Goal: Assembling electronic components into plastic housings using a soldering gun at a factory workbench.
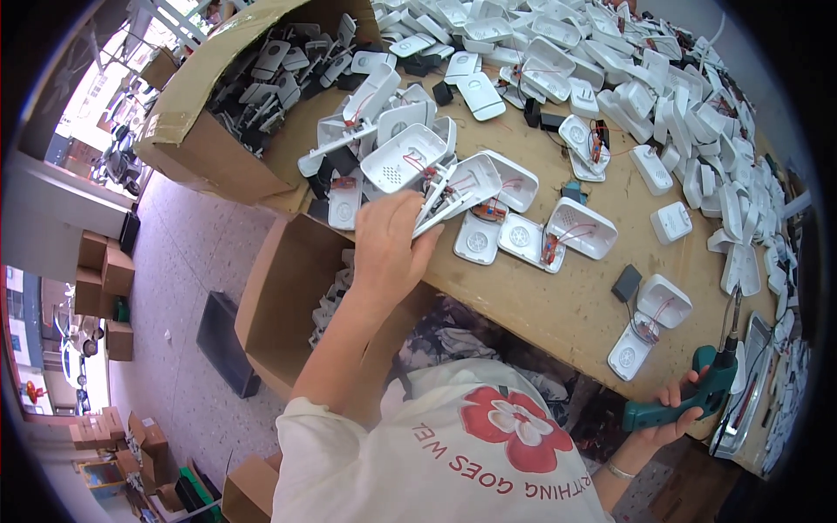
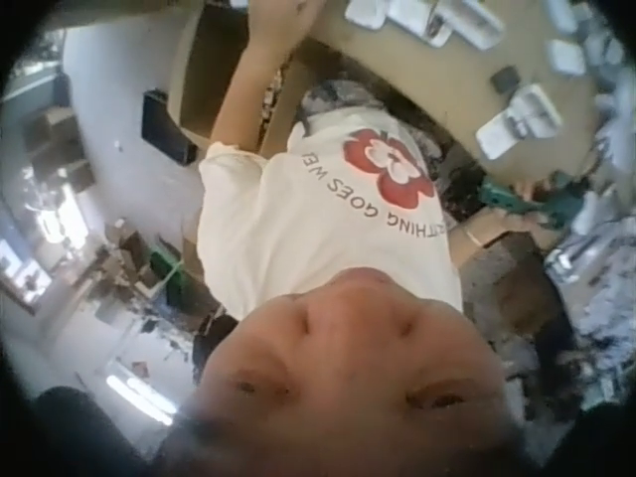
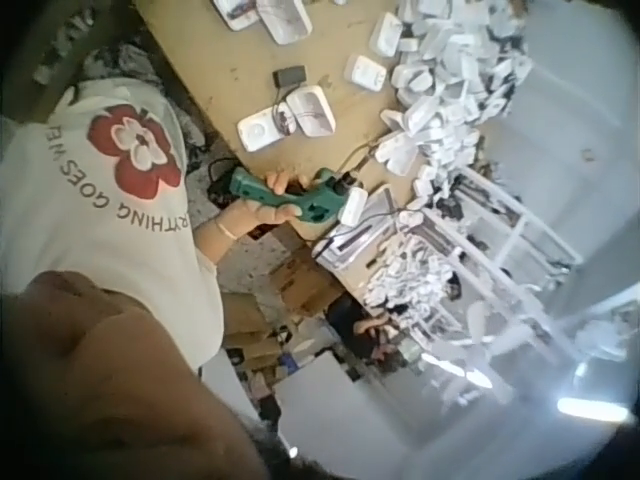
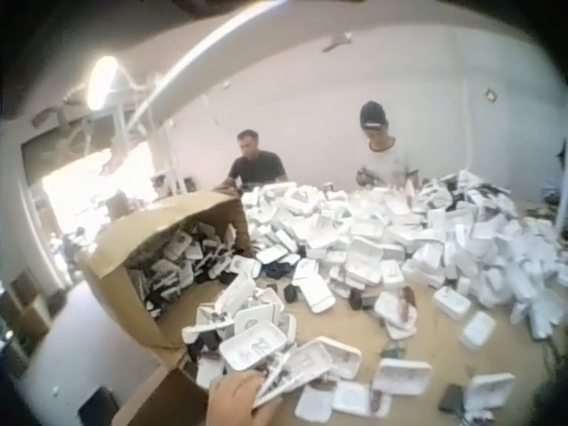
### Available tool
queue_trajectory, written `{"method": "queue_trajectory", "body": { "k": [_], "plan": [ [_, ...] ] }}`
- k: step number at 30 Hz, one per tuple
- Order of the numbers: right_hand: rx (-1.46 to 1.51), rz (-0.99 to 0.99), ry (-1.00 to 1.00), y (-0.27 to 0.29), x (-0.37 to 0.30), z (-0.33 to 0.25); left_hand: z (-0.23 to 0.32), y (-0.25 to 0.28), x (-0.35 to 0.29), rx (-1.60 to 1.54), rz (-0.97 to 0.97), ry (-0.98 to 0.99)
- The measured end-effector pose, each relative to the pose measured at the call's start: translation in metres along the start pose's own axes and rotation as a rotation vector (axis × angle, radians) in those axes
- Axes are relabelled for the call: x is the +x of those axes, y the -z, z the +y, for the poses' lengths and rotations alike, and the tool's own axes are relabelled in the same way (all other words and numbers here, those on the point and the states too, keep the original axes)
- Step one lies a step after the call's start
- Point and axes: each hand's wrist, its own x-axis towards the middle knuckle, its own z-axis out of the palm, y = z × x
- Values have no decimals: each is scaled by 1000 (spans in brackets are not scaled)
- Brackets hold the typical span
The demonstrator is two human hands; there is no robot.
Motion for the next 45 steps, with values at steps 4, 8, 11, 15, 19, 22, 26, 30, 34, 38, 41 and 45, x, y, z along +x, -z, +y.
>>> {"method": "queue_trajectory", "body": {
  "k": [4,8,11,15,19,22,26,30,34,38,41,45],
  "plan": [
    [-85,31,19,-8,-3,-2,-9,7,40,159,49,-64],
    [-139,65,19,-9,-7,-2,-28,-7,59,111,-18,44],
    [-158,85,30,-11,-9,-1,-24,-3,69,248,-172,15],
    [-161,75,28,-11,-6,1,-27,-10,68,142,-241,-100],
    [-184,103,5,-11,-3,3,-18,-12,59,97,-103,-305],
    [-202,86,-11,-15,-1,4,-44,-32,45,-35,-62,-472],
    [-218,58,-10,-17,0,3,-46,-35,48,-102,-15,-444],
    [-240,75,6,-19,-1,0,-40,-24,75,-256,243,-155],
    [-228,67,11,-20,-1,-1,-37,-5,132,-132,467,-339],
    [-199,43,17,-19,-4,-2,-39,16,159,-343,539,-93],
    [-186,32,11,-16,-7,-5,-46,42,148,-574,623,54],
    [-175,11,-17,-13,-4,-12,-54,90,98,-584,754,62]
  ]
}}
